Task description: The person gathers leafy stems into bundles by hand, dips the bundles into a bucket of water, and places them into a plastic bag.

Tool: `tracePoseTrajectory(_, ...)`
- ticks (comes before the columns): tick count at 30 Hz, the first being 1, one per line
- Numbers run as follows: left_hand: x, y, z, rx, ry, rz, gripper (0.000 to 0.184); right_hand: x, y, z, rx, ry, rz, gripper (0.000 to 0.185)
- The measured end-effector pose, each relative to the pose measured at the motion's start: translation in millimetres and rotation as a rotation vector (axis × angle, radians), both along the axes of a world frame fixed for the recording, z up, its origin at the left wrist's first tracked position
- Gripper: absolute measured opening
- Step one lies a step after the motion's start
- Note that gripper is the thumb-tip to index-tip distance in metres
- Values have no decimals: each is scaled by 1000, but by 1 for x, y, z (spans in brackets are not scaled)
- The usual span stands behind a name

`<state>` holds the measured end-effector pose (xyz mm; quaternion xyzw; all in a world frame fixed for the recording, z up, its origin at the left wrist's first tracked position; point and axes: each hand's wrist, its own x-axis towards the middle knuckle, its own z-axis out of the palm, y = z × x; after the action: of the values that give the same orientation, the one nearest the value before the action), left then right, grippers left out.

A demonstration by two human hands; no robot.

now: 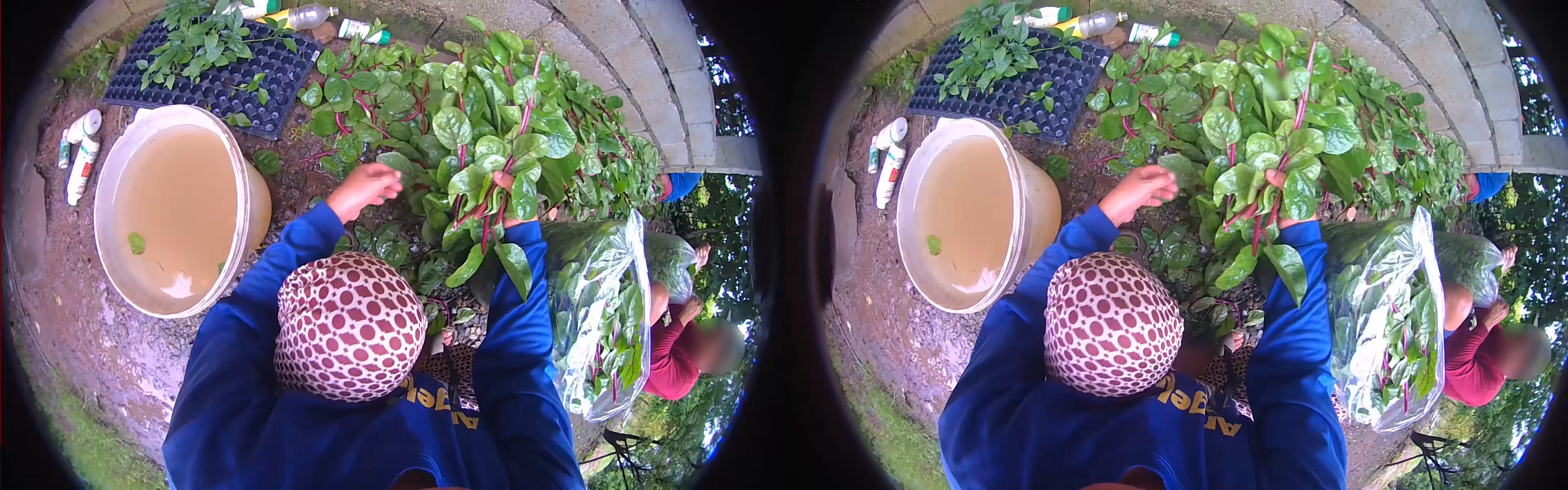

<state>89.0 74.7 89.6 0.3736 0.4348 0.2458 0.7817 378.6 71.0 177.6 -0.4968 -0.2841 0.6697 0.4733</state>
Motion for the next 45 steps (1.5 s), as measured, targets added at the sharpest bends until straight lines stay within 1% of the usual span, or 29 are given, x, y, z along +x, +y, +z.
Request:
tracePoseTrajectory(1,3,2,1,-70,-22,-106,44,6,2,-12,32,-7,-95,23)
tracePoseTrajectory(2,6,3,2,-138,-45,-209,49,16,5,-21,62,-36,-113,24)
tracePoseTrajectory(3,14,3,-2,-150,-102,-321,62,11,3,-5,52,25,-40,27)
tracePoseTrajectory(4,24,2,2,-242,-121,-343,66,5,-4,12,38,82,32,30)
tracePoseTrajectory(5,33,2,6,-217,-54,-329,67,-2,-7,13,56,44,-97,34)
tracePoseTrajectory(6,40,4,14,-190,11,-318,67,-2,-7,13,51,72,-86,36)
tracePoseTrajectory(8,55,13,23,95,215,-127,69,4,-15,17,98,75,-51,37)
tracePoseTrajectory(9,57,20,19,311,284,67,63,3,-20,24,111,47,-50,38)
tracePoseTrajectory(10,50,28,30,467,335,210,59,2,-22,21,109,42,-160,38)
tracePoseTrajectory(11,42,35,42,475,295,313,52,4,-25,21,121,69,-186,37)
tracePoseTrajectory(12,36,45,47,386,149,394,43,3,-27,28,128,116,-173,37)
tracePoseTrajectory(13,26,52,60,316,92,402,36,3,-28,35,134,164,-159,37)
tracePoseTrajectory(16,11,65,97,289,30,341,26,3,-25,59,178,228,-131,37)
tracePoseTrajectory(19,19,70,126,295,-28,320,19,9,-20,97,254,190,-115,38)
tracePoseTrajectory(22,44,72,152,286,-107,200,15,23,-23,151,351,99,-105,38)
tracePoseTrajectory(23,53,73,163,376,-105,121,15,30,-26,172,391,54,-106,38)
tracePoseTrajectory(26,83,56,223,438,-21,-69,16,57,-49,239,499,-102,-116,38)
tracePoseTrajectory(27,95,52,238,546,30,-149,27,69,-61,262,534,-168,-128,38)
tracePoseTrajectory(30,139,29,275,637,158,-313,43,107,-108,320,592,-369,-183,39)
tracePoseTrajectory(31,154,24,282,643,171,-419,71,121,-129,335,597,-434,-203,39)
tracePoseTrajectory(34,198,-2,295,729,281,-488,94,158,-190,358,570,-593,-252,39)
tracePoseTrajectory(35,207,-7,301,770,323,-576,112,169,-210,360,550,-635,-268,40)
tracePoseTrajectory(36,229,-4,283,818,316,-527,114,179,-229,361,524,-670,-282,40)
tracePoseTrajectory(38,265,-2,261,1153,363,-332,96,196,-263,354,474,-719,-302,40)
tracePoseTrajectory(41,291,-9,276,1395,537,-410,54,216,-307,335,409,-744,-326,41)
tracePoseTrajectory(44,329,1,276,1406,542,-354,25,230,-335,317,368,-742,-329,41)
tracePoseTrajectory(45,336,1,281,1401,471,-311,23,234,-340,313,360,-744,-324,41)
